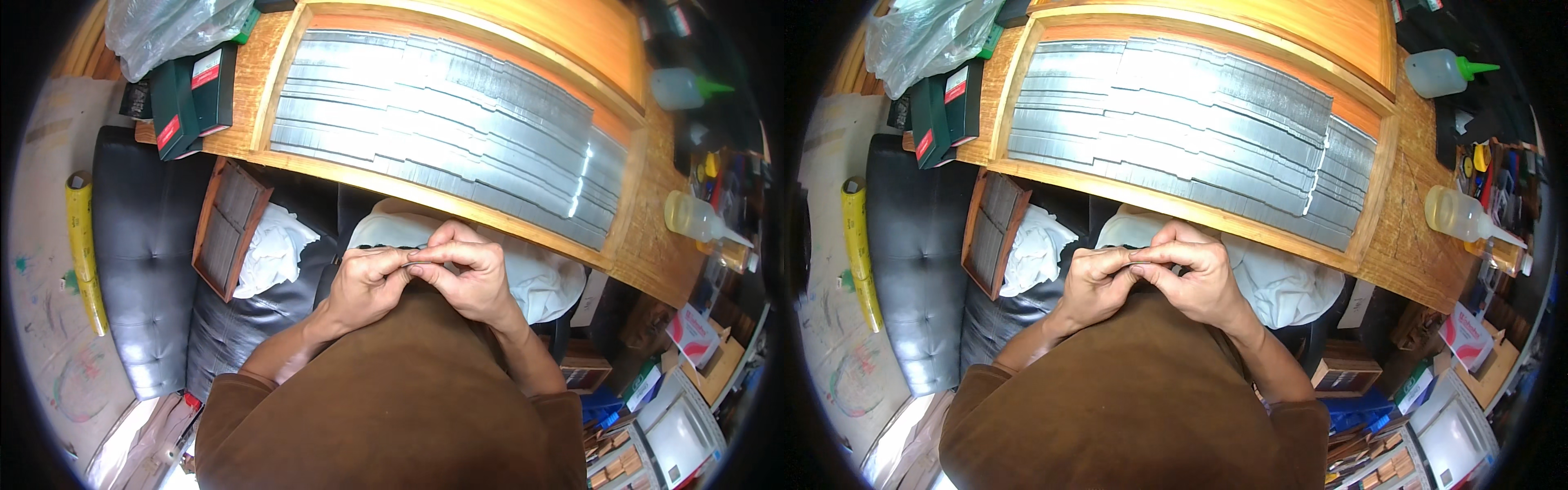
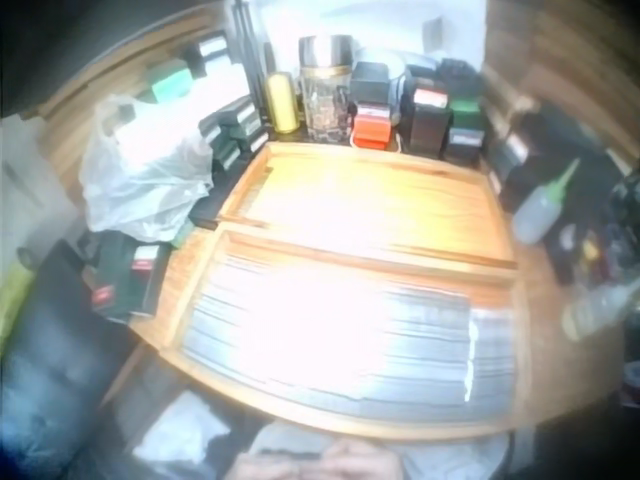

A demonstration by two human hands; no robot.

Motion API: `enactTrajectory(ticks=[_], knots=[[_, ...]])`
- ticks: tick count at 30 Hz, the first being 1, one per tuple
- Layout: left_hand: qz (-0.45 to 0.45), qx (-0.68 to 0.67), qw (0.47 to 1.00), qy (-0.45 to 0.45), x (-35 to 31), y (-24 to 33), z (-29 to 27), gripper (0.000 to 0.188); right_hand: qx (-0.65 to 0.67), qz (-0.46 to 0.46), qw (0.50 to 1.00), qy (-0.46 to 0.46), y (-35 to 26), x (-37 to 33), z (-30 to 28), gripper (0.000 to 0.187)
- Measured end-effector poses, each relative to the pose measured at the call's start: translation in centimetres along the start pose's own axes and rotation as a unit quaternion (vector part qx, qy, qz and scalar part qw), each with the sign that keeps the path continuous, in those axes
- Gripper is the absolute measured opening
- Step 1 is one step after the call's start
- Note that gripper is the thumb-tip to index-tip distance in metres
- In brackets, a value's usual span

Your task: The person repeatedly picks up small rectangular metal pieces from a wooden tray, aligns them, and places them back into the tray. They occasionally wipe the pieces with a white cloth and inspect them before returning them to the tray.

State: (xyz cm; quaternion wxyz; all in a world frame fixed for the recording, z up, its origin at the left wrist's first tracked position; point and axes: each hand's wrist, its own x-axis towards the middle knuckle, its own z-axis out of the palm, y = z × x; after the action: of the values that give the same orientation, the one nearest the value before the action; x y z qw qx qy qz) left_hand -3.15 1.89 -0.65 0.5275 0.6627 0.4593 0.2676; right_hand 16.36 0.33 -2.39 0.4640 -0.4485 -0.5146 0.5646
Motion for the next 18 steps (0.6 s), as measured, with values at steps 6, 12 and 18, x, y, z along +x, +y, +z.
enactTrajectory(ticks=[6,12,18], knots=[[0.004,-0.017,1.0,0.008,-0.07,-0.56,0.26,0.019,0.012,0.017,1.0,0.0,-0.29,0.21,-0.04,0.017],[0.018,-0.018,1.0,0.008,-0.07,-0.47,0.25,0.02,-0.001,0.024,1.0,-0.007,-0.43,0.14,-0.2,0.017],[0.017,-0.033,0.999,0.007,-0.31,-0.52,0.38,0.021,-0.008,0.017,1.0,0.0,-0.78,0.14,0.17,0.021]])
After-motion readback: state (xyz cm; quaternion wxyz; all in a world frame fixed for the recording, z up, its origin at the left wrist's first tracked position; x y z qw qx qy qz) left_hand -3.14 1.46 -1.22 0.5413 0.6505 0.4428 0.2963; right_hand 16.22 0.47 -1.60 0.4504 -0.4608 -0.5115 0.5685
